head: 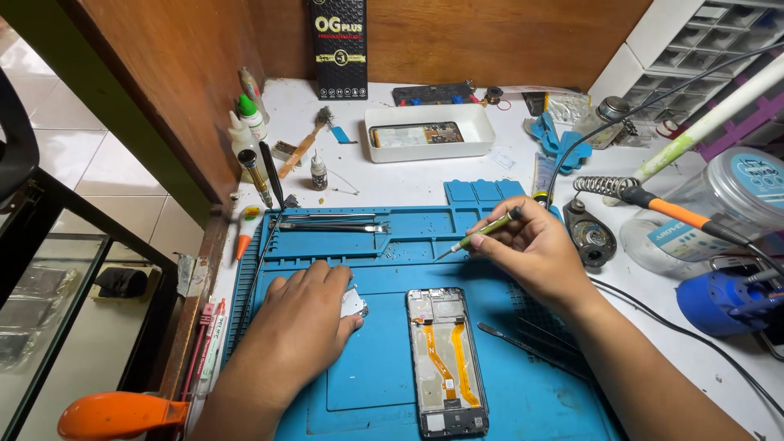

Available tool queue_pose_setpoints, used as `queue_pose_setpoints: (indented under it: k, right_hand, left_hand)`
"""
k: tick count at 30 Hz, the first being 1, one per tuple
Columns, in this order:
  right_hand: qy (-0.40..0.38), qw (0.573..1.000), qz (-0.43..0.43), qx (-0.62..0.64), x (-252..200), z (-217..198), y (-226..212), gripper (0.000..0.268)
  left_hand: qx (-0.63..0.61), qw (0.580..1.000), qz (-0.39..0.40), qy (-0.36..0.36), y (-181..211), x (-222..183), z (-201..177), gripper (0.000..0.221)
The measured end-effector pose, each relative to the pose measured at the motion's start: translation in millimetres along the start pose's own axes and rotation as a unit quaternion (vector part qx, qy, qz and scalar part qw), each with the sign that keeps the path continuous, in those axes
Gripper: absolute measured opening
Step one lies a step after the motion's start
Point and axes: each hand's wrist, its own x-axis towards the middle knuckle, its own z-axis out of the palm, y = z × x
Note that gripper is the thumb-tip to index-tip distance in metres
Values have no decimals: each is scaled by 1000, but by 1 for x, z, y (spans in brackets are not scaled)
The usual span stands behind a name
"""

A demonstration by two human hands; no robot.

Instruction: Repairing a mobile phone by carefully assembling internal components and connecting ribbon cables on a repair mat.

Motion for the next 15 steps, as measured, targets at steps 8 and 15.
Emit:
queue_pose_setpoints:
  k: [8, 15]
  right_hand:
    - [18, 993, -27, -114, 3, 19, -8, 19]
    - [17, 990, -12, -137, 3, 19, -7, 19]
  left_hand:
    - [-6, 1000, 9, -1, -1, -1, 4, 34]
    - [-2, 1000, 11, 8, -1, -1, 6, 33]
